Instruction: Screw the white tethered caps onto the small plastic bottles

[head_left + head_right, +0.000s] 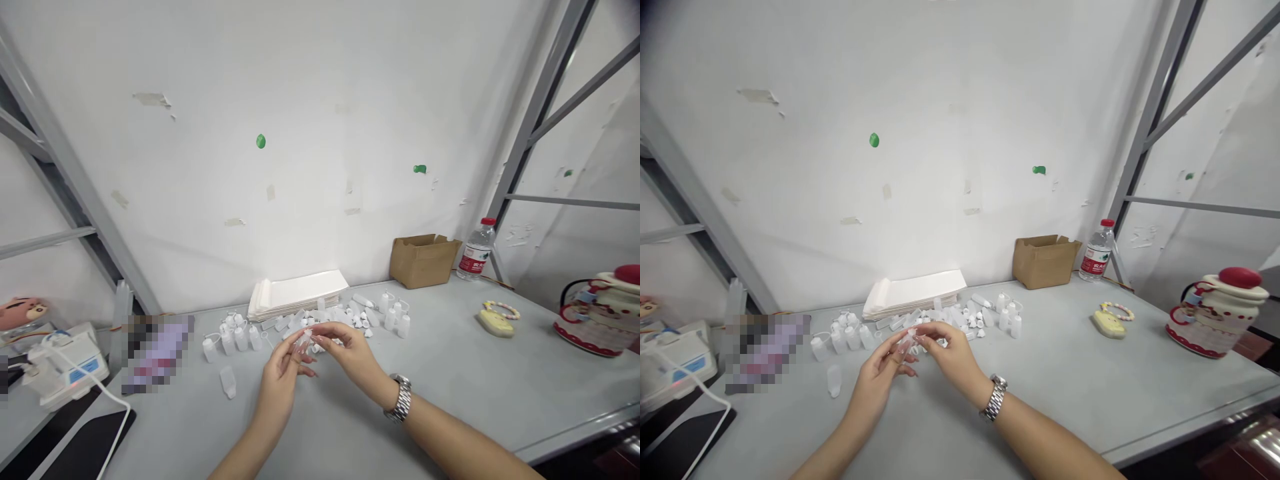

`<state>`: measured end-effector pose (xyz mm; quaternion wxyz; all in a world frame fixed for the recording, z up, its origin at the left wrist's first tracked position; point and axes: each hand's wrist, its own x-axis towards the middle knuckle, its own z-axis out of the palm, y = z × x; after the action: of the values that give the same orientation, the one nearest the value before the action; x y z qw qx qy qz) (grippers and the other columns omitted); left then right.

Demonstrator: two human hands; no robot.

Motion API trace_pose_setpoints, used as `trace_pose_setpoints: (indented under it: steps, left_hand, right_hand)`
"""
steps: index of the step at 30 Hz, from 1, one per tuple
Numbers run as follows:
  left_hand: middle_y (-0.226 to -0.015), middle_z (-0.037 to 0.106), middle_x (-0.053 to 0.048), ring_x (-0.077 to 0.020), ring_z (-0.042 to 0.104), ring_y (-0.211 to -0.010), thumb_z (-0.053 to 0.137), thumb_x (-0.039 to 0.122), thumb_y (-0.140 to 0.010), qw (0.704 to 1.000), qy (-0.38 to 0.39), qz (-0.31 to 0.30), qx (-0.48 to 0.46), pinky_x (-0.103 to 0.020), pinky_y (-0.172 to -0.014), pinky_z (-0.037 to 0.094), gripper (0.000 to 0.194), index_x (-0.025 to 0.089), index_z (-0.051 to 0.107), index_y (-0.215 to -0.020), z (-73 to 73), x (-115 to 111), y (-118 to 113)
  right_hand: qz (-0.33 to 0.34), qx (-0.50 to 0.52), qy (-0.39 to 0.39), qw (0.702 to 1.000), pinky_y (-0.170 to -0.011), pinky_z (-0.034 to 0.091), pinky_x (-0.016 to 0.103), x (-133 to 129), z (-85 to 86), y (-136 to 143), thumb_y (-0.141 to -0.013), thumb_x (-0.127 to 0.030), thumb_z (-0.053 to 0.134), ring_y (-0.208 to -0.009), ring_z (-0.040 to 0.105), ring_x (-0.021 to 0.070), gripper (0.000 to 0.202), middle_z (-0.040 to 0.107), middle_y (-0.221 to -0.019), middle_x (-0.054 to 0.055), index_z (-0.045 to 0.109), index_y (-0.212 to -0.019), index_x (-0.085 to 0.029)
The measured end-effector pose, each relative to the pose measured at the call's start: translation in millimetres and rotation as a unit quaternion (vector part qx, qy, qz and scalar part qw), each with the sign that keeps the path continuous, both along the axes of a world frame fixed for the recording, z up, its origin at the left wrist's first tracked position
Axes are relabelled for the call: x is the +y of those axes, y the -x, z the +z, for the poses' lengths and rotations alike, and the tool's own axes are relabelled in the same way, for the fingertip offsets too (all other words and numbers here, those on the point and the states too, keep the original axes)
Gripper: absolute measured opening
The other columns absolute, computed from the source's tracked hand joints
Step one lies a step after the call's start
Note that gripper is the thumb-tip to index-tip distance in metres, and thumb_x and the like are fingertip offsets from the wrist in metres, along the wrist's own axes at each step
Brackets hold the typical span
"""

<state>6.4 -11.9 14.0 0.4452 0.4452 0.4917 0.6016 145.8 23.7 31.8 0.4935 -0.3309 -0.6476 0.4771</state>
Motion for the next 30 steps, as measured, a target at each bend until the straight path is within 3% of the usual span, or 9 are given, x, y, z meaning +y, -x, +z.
trace_pose_setpoints:
  steps: [8, 12, 16, 25, 30]
  left_hand:
    - [-0.081, 0.056, -0.002, -0.0158, 0.058, -0.069, 0.058, 0.041, -0.073, 1.0, -0.022, -0.015, 0.015, -0.029, -0.056, 0.053, 0.036, 0.017, 0.055, -0.101, -2.7, -1.1, -2.5]
    - [-0.073, 0.052, 0.002, -0.0152, 0.058, -0.069, 0.057, 0.035, -0.076, 0.998, -0.063, -0.009, 0.018, -0.028, -0.055, 0.053, 0.038, 0.022, 0.044, -0.109, -3.8, -3.3, -6.3]
    - [-0.072, 0.051, 0.003, -0.0159, 0.059, -0.068, 0.058, 0.034, -0.075, 0.997, -0.077, -0.003, 0.01, -0.029, -0.054, 0.053, 0.043, 0.023, 0.039, -0.112, -2.8, -4.0, -7.8]
    - [-0.077, 0.051, 0.001, -0.015, 0.058, -0.069, 0.056, 0.035, -0.077, 0.997, -0.065, -0.029, 0.028, -0.03, -0.059, 0.054, 0.047, 0.027, 0.045, -0.122, -4.5, -6.5, -4.1]
    - [-0.078, 0.046, 0.0, -0.0158, 0.056, -0.073, 0.054, 0.037, -0.077, 0.993, -0.092, -0.03, 0.069, -0.032, -0.063, 0.056, 0.031, 0.029, 0.062, -0.106, -5.9, -7.3, -0.6]
  right_hand:
    - [0.026, 0.087, 0.119, 0.989, -0.069, 0.046, 0.03, 8.6, -5.5, 1.6, -0.066, -0.039, 0.067, -0.069, 0.058, 0.0154, 0.023, 0.067, -0.076, 0.004, 0.069, -0.076, -0.017]
    - [0.034, 0.091, 0.134, 0.986, -0.066, 0.044, 0.029, 9.6, -8.4, 1.7, -0.064, -0.038, 0.069, -0.064, 0.055, 0.0141, 0.023, 0.065, -0.066, 0.003, 0.07, -0.071, -0.016]
    - [0.046, 0.094, 0.125, 0.987, -0.066, 0.043, 0.028, 6.4, -7.9, 3.2, -0.064, -0.038, 0.069, -0.066, 0.056, 0.0145, 0.022, 0.066, -0.069, 0.003, 0.07, -0.07, -0.016]
    - [0.048, 0.087, 0.114, 0.989, -0.064, 0.043, 0.028, 1.2, -2.1, 5.2, -0.059, -0.032, 0.073, -0.065, 0.054, 0.0138, 0.017, 0.061, -0.066, 0.0, 0.067, -0.066, -0.018]
    - [0.077, 0.054, 0.096, 0.991, -0.065, 0.041, 0.027, 2.9, 0.1, 2.3, -0.064, -0.031, 0.07, -0.065, 0.052, 0.0127, 0.013, 0.058, -0.064, -0.001, 0.068, -0.063, -0.018]
